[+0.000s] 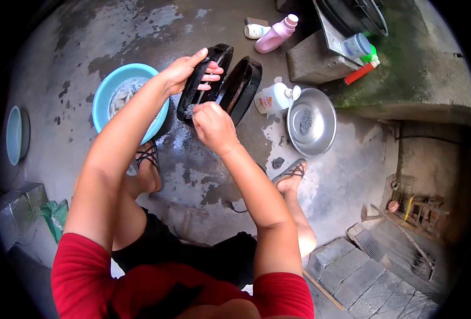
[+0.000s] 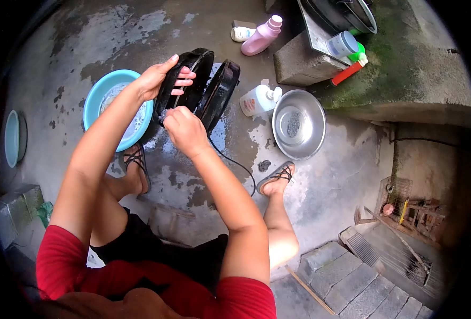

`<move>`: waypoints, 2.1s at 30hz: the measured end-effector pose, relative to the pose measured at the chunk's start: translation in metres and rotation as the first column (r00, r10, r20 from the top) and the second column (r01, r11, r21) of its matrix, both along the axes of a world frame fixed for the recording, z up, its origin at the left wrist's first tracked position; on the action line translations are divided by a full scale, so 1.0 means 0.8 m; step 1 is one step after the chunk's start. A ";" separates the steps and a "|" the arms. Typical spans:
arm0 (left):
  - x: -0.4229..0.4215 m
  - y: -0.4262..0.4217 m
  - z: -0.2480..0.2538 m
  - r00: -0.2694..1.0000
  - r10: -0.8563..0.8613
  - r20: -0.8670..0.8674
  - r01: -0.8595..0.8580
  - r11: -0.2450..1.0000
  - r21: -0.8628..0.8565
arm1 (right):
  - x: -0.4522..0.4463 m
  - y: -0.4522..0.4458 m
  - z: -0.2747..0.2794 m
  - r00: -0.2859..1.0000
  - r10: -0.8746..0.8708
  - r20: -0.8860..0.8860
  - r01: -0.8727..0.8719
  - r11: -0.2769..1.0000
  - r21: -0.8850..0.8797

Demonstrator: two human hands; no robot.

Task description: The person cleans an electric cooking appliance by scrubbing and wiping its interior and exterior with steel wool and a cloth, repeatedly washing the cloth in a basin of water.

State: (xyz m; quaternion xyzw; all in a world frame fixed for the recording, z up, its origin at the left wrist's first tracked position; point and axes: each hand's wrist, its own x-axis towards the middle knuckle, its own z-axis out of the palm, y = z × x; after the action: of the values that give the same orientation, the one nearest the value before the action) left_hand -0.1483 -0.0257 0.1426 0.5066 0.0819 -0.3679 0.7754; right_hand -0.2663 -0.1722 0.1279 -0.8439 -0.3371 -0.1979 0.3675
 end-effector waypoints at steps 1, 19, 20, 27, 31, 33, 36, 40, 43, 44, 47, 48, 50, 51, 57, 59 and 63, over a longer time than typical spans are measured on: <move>0.004 0.002 -0.002 1.000 0.004 -0.006 -0.004 1.000 -0.003 | -0.002 -0.001 0.001 1.000 0.015 0.001 -0.015 1.000 0.009; -0.015 0.003 -0.005 1.000 -0.012 0.008 0.012 0.999 -0.048 | 0.000 0.003 0.002 0.835 -0.545 0.075 0.500 0.808 0.312; -0.018 0.005 -0.002 1.000 -0.024 0.002 0.024 1.000 -0.019 | -0.002 0.001 0.001 0.795 -0.597 0.104 0.536 0.773 0.340; -0.034 0.012 -0.022 0.996 0.085 0.040 -0.088 0.992 0.086 | -0.018 0.013 -0.032 0.785 -0.511 -0.351 0.548 0.306 0.779; -0.040 0.020 -0.031 0.978 0.204 0.035 -0.206 0.950 0.236 | -0.028 0.009 -0.031 0.776 -0.558 -0.295 0.555 0.379 0.741; -0.040 0.024 -0.031 0.977 0.212 0.015 -0.210 0.954 0.216 | -0.030 0.006 -0.033 0.772 -0.562 -0.297 0.559 0.379 0.738; -0.041 0.031 -0.025 0.975 0.220 0.015 -0.219 0.955 0.202 | -0.031 0.004 -0.035 0.773 -0.557 -0.304 0.560 0.374 0.739; -0.038 0.035 -0.025 0.959 0.278 0.054 -0.283 0.930 0.233 | -0.033 -0.001 -0.034 0.773 -0.564 -0.291 0.560 0.392 0.729; -0.034 0.041 -0.019 0.945 0.303 0.121 -0.326 0.892 0.313 | -0.034 -0.007 -0.032 0.745 -0.608 -0.274 0.580 0.388 0.717; -0.033 0.043 -0.017 0.939 0.310 0.146 -0.343 0.874 0.344 | -0.035 -0.011 -0.032 0.747 -0.606 -0.272 0.588 0.412 0.696; -0.031 0.049 -0.017 0.935 0.324 0.147 -0.355 0.866 0.353 | -0.040 -0.018 -0.034 0.753 -0.600 -0.269 0.598 0.455 0.660; -0.030 0.051 -0.017 0.933 0.330 0.146 -0.360 0.863 0.354 | -0.040 -0.020 -0.035 0.751 -0.604 -0.267 0.601 0.456 0.657; -0.028 0.053 -0.019 0.934 0.324 0.148 -0.356 0.863 0.358 | -0.040 -0.021 -0.035 0.747 -0.611 -0.263 0.605 0.459 0.651; -0.028 0.055 -0.020 0.935 0.323 0.149 -0.355 0.863 0.360 | -0.037 -0.020 -0.032 0.725 -0.638 -0.259 0.607 0.415 0.677; -0.018 0.071 -0.029 0.902 0.358 0.242 -0.431 0.790 0.436 | -0.040 -0.028 -0.034 0.721 -0.640 -0.265 0.622 0.429 0.655; -0.015 0.075 -0.030 0.898 0.367 0.244 -0.439 0.794 0.421 | -0.040 -0.031 -0.034 0.716 -0.645 -0.266 0.629 0.431 0.647; -0.009 0.082 -0.036 0.901 0.347 0.262 -0.432 0.775 0.460 | -0.039 -0.033 -0.034 0.713 -0.646 -0.272 0.633 0.427 0.646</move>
State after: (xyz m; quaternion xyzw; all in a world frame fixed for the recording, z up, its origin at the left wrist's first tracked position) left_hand -0.1559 0.0398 0.1141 0.6925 0.2157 -0.1217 0.6776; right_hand -0.2976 -0.1989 0.1007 -0.6997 0.1065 -0.4410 0.5519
